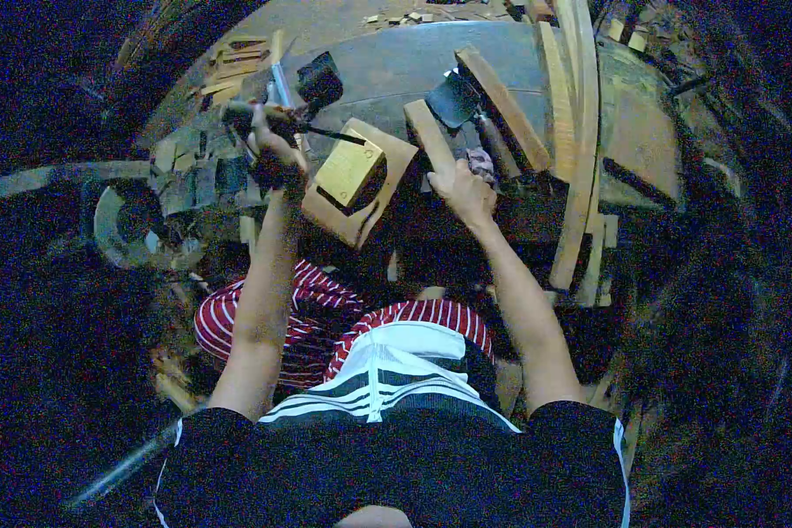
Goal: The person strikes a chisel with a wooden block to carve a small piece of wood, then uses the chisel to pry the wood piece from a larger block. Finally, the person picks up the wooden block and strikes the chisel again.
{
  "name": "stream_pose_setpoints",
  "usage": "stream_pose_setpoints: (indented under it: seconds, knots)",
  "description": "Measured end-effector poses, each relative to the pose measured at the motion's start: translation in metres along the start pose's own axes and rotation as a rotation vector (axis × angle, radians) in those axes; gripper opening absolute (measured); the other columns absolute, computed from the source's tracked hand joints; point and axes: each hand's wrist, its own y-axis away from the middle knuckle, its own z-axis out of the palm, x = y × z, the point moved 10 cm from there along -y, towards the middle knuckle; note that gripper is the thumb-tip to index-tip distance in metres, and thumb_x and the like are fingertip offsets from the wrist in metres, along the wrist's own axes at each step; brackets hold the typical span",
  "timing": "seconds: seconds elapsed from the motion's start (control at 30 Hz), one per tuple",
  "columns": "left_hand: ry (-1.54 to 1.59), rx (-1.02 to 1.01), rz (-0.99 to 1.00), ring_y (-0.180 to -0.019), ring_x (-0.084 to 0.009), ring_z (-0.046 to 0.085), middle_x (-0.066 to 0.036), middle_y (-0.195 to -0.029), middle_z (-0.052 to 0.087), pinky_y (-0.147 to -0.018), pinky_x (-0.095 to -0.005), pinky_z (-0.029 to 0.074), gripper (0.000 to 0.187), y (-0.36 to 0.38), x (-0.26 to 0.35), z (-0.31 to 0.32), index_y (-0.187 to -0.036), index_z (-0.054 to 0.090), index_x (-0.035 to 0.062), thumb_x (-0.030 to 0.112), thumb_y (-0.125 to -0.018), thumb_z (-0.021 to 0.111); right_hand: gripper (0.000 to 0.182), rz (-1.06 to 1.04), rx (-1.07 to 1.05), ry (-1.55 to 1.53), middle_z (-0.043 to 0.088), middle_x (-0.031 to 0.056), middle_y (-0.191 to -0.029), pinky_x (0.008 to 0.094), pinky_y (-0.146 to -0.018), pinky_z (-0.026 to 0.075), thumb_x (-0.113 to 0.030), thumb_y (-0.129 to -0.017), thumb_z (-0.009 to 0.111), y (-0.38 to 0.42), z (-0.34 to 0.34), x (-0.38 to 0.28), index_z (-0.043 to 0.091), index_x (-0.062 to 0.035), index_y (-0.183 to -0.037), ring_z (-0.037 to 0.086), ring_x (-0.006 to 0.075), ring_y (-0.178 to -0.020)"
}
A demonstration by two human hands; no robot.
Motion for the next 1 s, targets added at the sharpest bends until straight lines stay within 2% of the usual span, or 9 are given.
stream_pose_setpoints:
  seconds: [0.03,0.23,0.3,0.5,0.63,0.77,0.83,0.9,1.0]
  knots:
    - [-0.091,-0.033,-0.054,-0.070,-0.0200,0.063,-0.009,-0.074,0.058,-0.070,-0.0364,0.055,0.024,0.000,-0.008,0.000,-0.107,0.045,0.0011,0.017,-0.091,0.054,0.062,0.006,0.000,0.004,0.066,0.0252,-0.084,0.0523,-0.067,0.051,-0.064,-0.075,0.058,0.000,-0.001,0.000,0.055,-0.0080,-0.103,0.065,0.0418,-0.080]
    - [-0.298,-0.270,0.245,-0.068,-0.0167,0.063,-0.008,-0.079,0.060,-0.066,-0.0332,0.057,0.020,0.023,0.009,0.023,-0.100,0.047,0.0027,0.006,-0.087,0.063,0.062,0.064,0.008,-0.068,0.064,0.0270,-0.092,0.0512,-0.072,0.050,-0.064,-0.078,0.055,0.005,0.000,0.001,0.055,-0.0076,-0.104,0.062,0.0439,-0.088]
    - [-0.021,-0.272,0.065,-0.068,-0.0153,0.063,-0.007,-0.080,0.061,-0.066,-0.0310,0.056,0.021,0.005,-0.035,0.002,-0.093,0.050,0.0028,0.010,-0.084,0.068,0.062,0.161,-0.050,0.002,0.063,0.0268,-0.095,0.0517,-0.074,0.049,-0.064,-0.078,0.055,0.011,0.000,-0.001,0.054,-0.0079,-0.106,0.062,0.0441,-0.089]
    - [-0.488,-0.286,0.239,-0.063,-0.0122,0.063,-0.003,-0.065,0.061,-0.062,-0.0268,0.052,0.022,-0.003,-0.018,-0.003,-0.082,0.054,0.0057,0.014,-0.079,0.074,0.060,0.167,-0.019,0.161,0.064,0.0271,-0.090,0.0540,-0.070,0.049,-0.061,-0.078,0.058,0.014,-0.006,-0.014,0.051,-0.0095,-0.109,0.063,0.0429,-0.086]
    - [-0.150,-0.261,0.131,-0.060,-0.0120,0.062,-0.002,-0.065,0.063,-0.060,-0.0262,0.049,0.020,-0.003,-0.029,-0.007,-0.078,0.055,0.0069,0.015,-0.080,0.074,0.059,0.129,-0.032,0.192,0.064,0.0208,-0.093,0.0499,-0.072,0.049,-0.055,-0.078,0.062,0.043,-0.007,-0.035,0.050,-0.0100,-0.116,0.063,0.0366,-0.090]
    - [-0.448,-0.343,0.425,-0.055,-0.0133,0.059,-0.002,-0.063,0.061,-0.057,-0.0280,0.047,0.022,-0.001,0.008,0.009,-0.076,0.054,0.0066,0.017,-0.080,0.073,0.065,-0.285,0.437,0.442,0.059,0.0092,-0.092,0.0398,-0.073,0.046,-0.037,-0.078,0.066,0.108,-0.045,-0.099,0.041,-0.0098,-0.131,0.054,0.0267,-0.097]
    - [-0.298,-0.439,0.124,-0.071,-0.0135,0.062,-0.005,-0.083,0.055,-0.065,-0.0290,0.055,0.021,-0.006,-0.035,0.005,-0.097,0.046,0.0078,0.009,-0.087,0.065,0.046,-0.450,0.376,0.214,0.059,0.0129,-0.089,0.0408,-0.074,0.046,-0.027,-0.080,0.066,0.134,-0.049,-0.128,0.053,-0.0050,-0.119,0.056,0.0286,-0.089]
    - [-0.334,-0.393,0.102,-0.066,-0.0146,0.061,-0.005,-0.084,0.055,-0.062,-0.0311,0.056,0.022,0.001,-0.016,0.010,-0.094,0.047,0.0081,0.010,-0.085,0.067,0.028,-0.562,-0.103,-0.230,0.060,0.0168,-0.087,0.0407,-0.075,0.046,-0.022,-0.083,0.062,0.148,0.008,-0.142,0.060,-0.0025,-0.104,0.058,0.0305,-0.086]
    - [-0.199,-0.355,0.137,-0.063,-0.0128,0.059,-0.003,-0.072,0.055,-0.058,-0.0283,0.052,0.023,0.001,-0.001,0.011,-0.091,0.048,0.0065,0.012,-0.084,0.069,0.025,-0.520,-0.821,-0.309,0.064,0.0196,-0.090,0.0438,-0.078,0.048,-0.021,-0.084,0.057,0.181,0.115,-0.172,0.062,0.0006,-0.094,0.060,0.0383,-0.087]
